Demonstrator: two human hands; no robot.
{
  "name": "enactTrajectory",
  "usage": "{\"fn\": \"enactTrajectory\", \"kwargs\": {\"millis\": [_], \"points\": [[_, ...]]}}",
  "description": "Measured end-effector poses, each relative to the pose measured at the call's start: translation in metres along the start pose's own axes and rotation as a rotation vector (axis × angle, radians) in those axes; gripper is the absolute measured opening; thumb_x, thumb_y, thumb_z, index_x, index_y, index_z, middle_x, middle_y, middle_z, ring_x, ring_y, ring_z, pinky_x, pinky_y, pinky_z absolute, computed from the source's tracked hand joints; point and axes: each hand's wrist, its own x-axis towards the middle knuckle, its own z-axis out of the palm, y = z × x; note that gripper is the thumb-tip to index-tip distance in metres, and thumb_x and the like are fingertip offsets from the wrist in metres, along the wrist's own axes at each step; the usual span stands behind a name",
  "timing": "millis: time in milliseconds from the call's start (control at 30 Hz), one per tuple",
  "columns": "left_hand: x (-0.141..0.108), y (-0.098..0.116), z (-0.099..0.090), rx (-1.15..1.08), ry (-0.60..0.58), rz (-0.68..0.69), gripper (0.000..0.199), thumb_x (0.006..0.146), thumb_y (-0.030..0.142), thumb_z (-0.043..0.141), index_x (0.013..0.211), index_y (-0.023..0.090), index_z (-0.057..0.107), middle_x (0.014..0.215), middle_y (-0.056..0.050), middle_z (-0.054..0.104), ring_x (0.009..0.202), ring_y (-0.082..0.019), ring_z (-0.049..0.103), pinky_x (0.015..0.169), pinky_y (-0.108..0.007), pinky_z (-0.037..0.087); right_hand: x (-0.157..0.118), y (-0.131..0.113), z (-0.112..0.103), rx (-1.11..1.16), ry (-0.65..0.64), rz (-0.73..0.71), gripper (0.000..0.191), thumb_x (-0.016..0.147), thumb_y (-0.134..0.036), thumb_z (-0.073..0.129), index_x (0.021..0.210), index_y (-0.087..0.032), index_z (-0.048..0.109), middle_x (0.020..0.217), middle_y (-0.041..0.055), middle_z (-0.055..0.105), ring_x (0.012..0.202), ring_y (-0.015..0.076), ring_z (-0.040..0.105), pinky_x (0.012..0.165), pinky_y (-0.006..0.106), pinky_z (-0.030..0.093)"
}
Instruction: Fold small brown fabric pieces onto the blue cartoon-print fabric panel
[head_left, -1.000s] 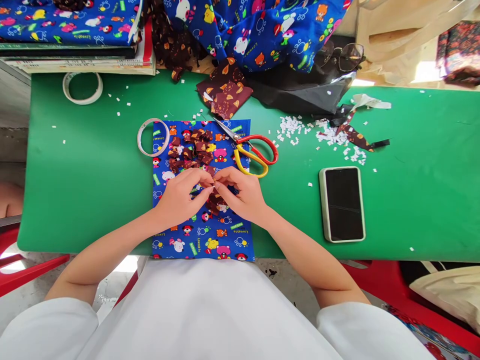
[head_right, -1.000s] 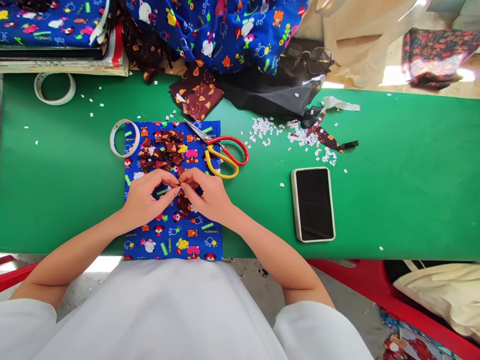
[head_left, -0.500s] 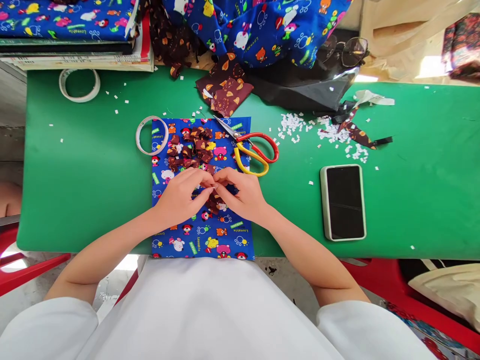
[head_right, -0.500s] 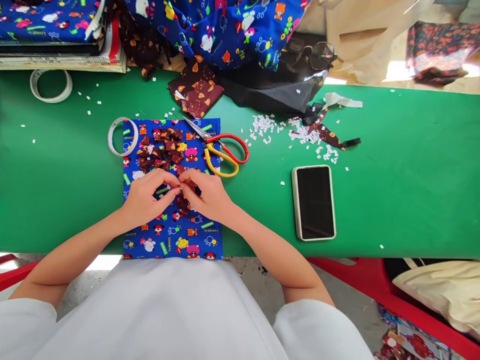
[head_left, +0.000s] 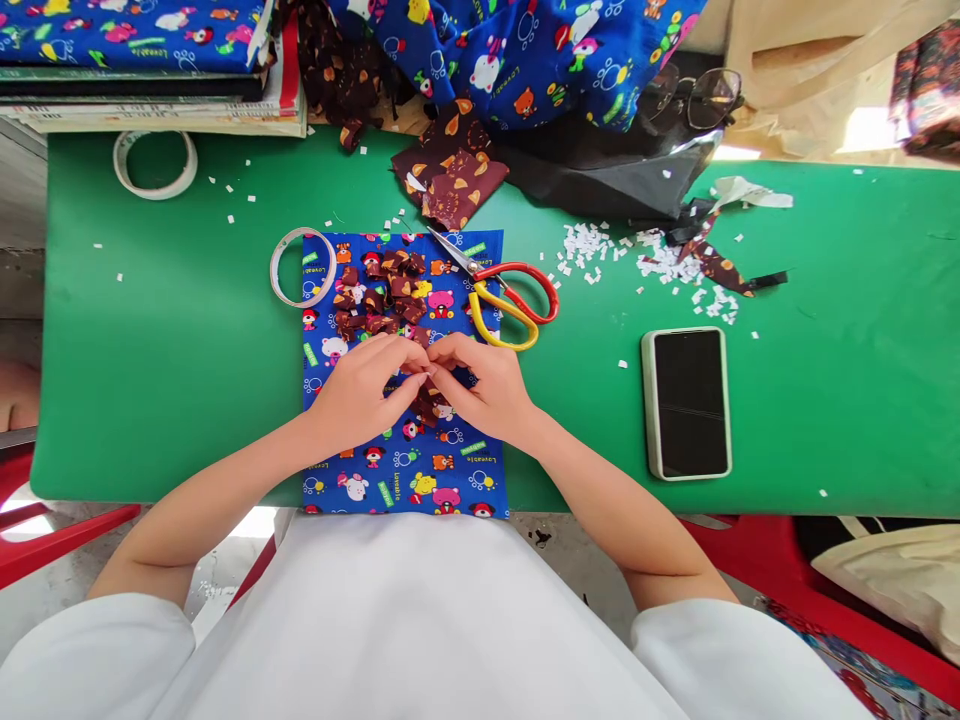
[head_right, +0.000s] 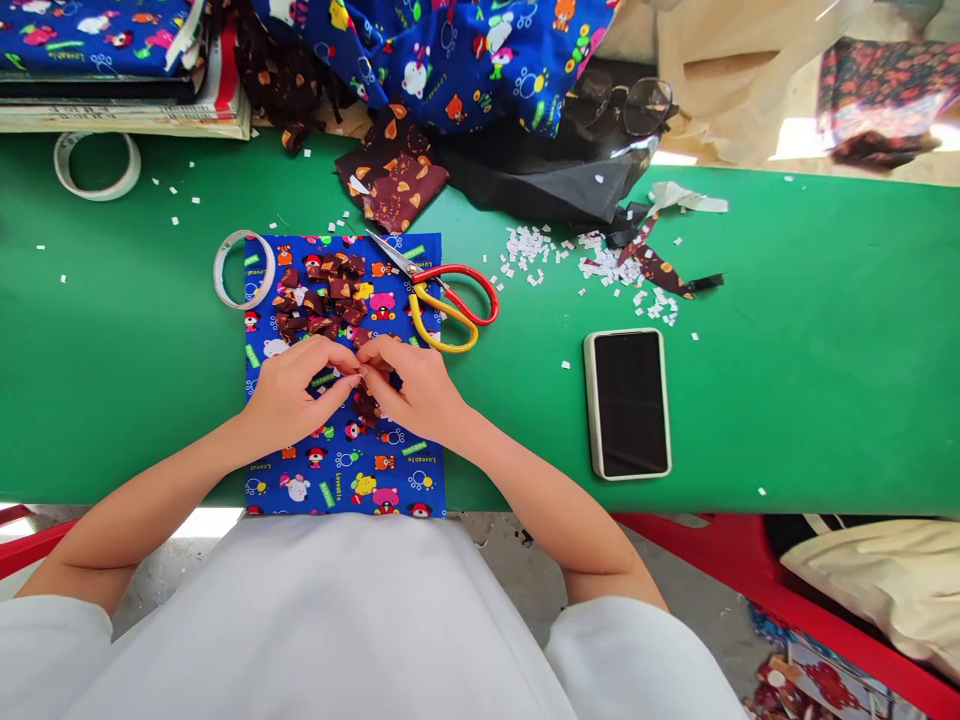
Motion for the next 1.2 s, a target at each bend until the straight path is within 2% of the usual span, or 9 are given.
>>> {"fn": "enactTrajectory", "kwargs": {"millis": [633, 900, 1200], "points": [[0.0000, -0.0001, -0.0005, -0.012, -0.024, -0.007, 0.005, 0.082, 0.012, 0.056, 0.084, 0.016, 0.056, 0.078, 0.001, 0.063, 0.075, -0.011, 0.059, 0.073, -0.024, 0.048, -0.0001, 0.0000, 0.0003, -0.018, -0.005, 0.000, 0.010, 0.083, -0.011, 0.048, 0.082, -0.020, 0.052, 0.061, -0.0045, 0.061, 0.054, 0.0088, 0.058, 0.055, 0.021, 0.045], [-0.0004, 0.0001, -0.0003, -0.016, -0.038, -0.038, 0.005, 0.082, 0.013, 0.055, 0.085, 0.017, 0.056, 0.079, 0.000, 0.063, 0.075, -0.012, 0.060, 0.072, -0.024, 0.048, 0.0001, -0.0003, -0.0003, -0.026, -0.005, 0.018, 0.010, 0.083, -0.012, 0.047, 0.081, -0.021, 0.052, 0.061, -0.0041, 0.061, 0.054, 0.0093, 0.058, 0.054, 0.021, 0.045], [0.0002, -0.0007, -0.0007, -0.064, 0.003, -0.108, 0.006, 0.080, 0.013, 0.058, 0.085, 0.017, 0.057, 0.076, 0.003, 0.064, 0.069, -0.009, 0.059, 0.066, -0.021, 0.046, -0.0004, 0.0001, 0.0006, 0.020, 0.027, 0.027, 0.006, 0.085, -0.015, 0.050, 0.082, -0.019, 0.053, 0.063, -0.0042, 0.062, 0.052, 0.0075, 0.059, 0.051, 0.019, 0.045]]}}
